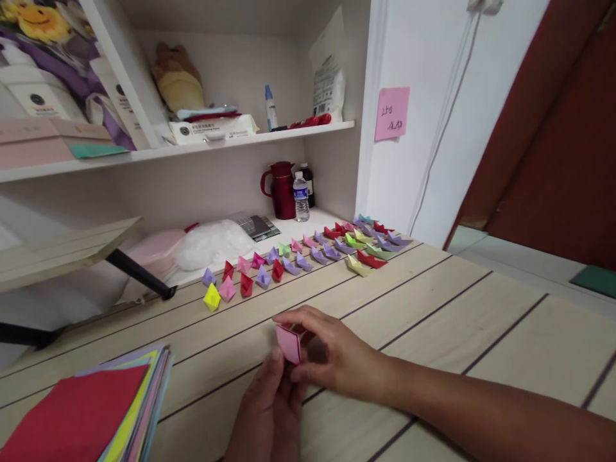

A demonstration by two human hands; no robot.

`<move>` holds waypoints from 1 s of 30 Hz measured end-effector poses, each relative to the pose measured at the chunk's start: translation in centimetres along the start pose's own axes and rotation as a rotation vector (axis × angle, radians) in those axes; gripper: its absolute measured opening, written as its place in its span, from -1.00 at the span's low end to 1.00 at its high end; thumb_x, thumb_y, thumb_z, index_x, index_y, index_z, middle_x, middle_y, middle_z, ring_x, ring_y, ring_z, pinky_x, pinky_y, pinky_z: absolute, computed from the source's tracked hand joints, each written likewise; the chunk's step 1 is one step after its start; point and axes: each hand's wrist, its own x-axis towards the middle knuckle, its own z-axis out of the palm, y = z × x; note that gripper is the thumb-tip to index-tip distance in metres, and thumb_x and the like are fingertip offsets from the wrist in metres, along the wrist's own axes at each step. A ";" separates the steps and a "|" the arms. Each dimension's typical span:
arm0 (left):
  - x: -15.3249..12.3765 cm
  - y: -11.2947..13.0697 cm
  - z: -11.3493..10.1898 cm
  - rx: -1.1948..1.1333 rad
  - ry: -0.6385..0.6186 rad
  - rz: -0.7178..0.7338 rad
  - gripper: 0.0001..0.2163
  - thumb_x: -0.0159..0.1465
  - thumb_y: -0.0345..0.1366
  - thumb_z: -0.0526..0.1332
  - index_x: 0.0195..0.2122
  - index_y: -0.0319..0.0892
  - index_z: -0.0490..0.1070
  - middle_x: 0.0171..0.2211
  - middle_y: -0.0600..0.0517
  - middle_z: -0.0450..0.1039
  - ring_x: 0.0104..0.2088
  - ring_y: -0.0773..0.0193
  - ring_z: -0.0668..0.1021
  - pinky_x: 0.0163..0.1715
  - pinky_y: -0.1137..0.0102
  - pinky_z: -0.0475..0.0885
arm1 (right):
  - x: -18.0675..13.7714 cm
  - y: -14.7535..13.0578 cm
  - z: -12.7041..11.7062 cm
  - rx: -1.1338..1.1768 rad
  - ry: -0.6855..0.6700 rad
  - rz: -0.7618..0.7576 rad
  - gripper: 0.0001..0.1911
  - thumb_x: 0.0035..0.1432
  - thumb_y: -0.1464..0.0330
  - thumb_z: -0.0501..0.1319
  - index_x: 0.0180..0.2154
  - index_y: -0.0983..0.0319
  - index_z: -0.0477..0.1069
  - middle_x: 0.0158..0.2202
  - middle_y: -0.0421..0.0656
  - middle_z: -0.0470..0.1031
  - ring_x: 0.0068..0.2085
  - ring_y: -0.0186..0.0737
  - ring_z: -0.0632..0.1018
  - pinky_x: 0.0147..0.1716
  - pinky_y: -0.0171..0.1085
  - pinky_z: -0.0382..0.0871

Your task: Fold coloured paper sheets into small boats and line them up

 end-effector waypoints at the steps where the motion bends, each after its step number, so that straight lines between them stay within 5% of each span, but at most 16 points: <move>1: 0.0 -0.1 0.0 -0.001 0.015 -0.004 -0.81 0.29 -0.52 0.14 -0.35 -0.30 0.56 -0.36 -0.12 0.62 -0.43 0.31 0.62 -0.41 0.42 0.56 | 0.0 0.0 -0.1 0.009 0.000 0.009 -0.38 -0.06 0.55 0.38 0.07 0.09 0.41 -0.04 -0.14 0.49 -0.05 -0.18 0.51 -0.05 -0.20 0.42; 6: 0.1 -0.4 -0.3 0.081 0.034 0.019 -0.92 0.22 -0.45 0.28 -0.41 -0.27 0.55 -0.43 -0.08 0.60 -0.42 0.29 0.62 -0.38 0.40 0.55 | 0.4 0.0 -0.3 0.186 0.068 0.140 -0.79 0.02 0.51 0.33 -0.24 0.22 0.56 -0.30 -0.16 0.59 -0.25 -0.22 0.57 -0.19 -0.25 0.47; 9: 0.0 0.2 -1.0 0.341 0.057 0.095 -0.87 0.11 -0.27 0.40 -0.39 -0.24 0.57 -0.40 -0.07 0.61 -0.38 0.20 0.62 -0.42 0.38 0.53 | 0.4 0.2 -0.5 0.270 0.041 0.224 -0.86 0.02 0.35 0.39 -0.34 0.27 0.57 -0.37 -0.15 0.59 -0.31 -0.21 0.56 -0.25 -0.26 0.45; 14: -0.2 2.8 -1.8 1.026 0.268 0.554 -0.72 0.15 -0.01 0.30 -0.35 -0.12 0.60 -0.44 -0.01 0.60 -0.36 0.12 0.57 -0.37 0.37 0.41 | 0.4 1.1 -0.7 0.290 0.040 0.378 -0.76 -0.08 0.24 0.44 -0.48 0.30 0.55 -0.55 -0.24 0.47 -0.48 -0.34 0.42 -0.47 -0.38 0.29; 16: -0.4 3.2 -1.6 1.066 0.289 0.720 -0.77 0.14 -0.04 0.31 -0.34 -0.07 0.59 -0.40 0.01 0.59 -0.32 0.12 0.56 -0.34 0.39 0.39 | 0.4 0.9 -0.7 0.321 0.017 0.406 -0.73 -0.09 0.23 0.44 -0.53 0.30 0.51 -0.59 -0.26 0.44 -0.52 -0.37 0.39 -0.51 -0.39 0.25; 19: -0.8 2.6 -0.7 0.957 0.130 0.886 -0.84 0.11 -0.17 0.36 -0.31 -0.05 0.61 -0.20 -0.01 0.57 -0.15 0.13 0.54 -0.20 0.46 0.39 | 0.4 0.1 -0.5 0.445 -0.042 0.443 -0.68 -0.14 0.18 0.44 -0.55 0.30 0.48 -0.60 -0.23 0.47 -0.53 -0.34 0.45 -0.49 -0.36 0.32; 23: -0.8 0.8 -0.1 0.829 -0.057 0.811 -0.85 0.13 -0.22 0.33 -0.30 -0.06 0.65 -0.31 0.00 0.57 -0.25 0.18 0.53 -0.24 0.48 0.38 | 0.2 -0.4 -0.1 0.537 -0.106 0.511 -0.61 -0.22 0.14 0.48 -0.59 0.28 0.41 -0.63 -0.24 0.46 -0.58 -0.37 0.45 -0.54 -0.37 0.35; 30: 1.4 -0.2 -1.9 0.640 0.018 0.474 -0.80 -0.01 -0.14 0.41 -0.48 -0.17 0.64 -0.63 0.10 0.40 -0.55 0.34 0.39 -0.50 0.46 0.30 | -0.2 1.2 0.7 0.506 -0.216 0.503 -0.60 -0.18 0.11 0.47 -0.50 0.32 0.49 -0.59 -0.21 0.49 -0.58 -0.38 0.47 -0.54 -0.37 0.40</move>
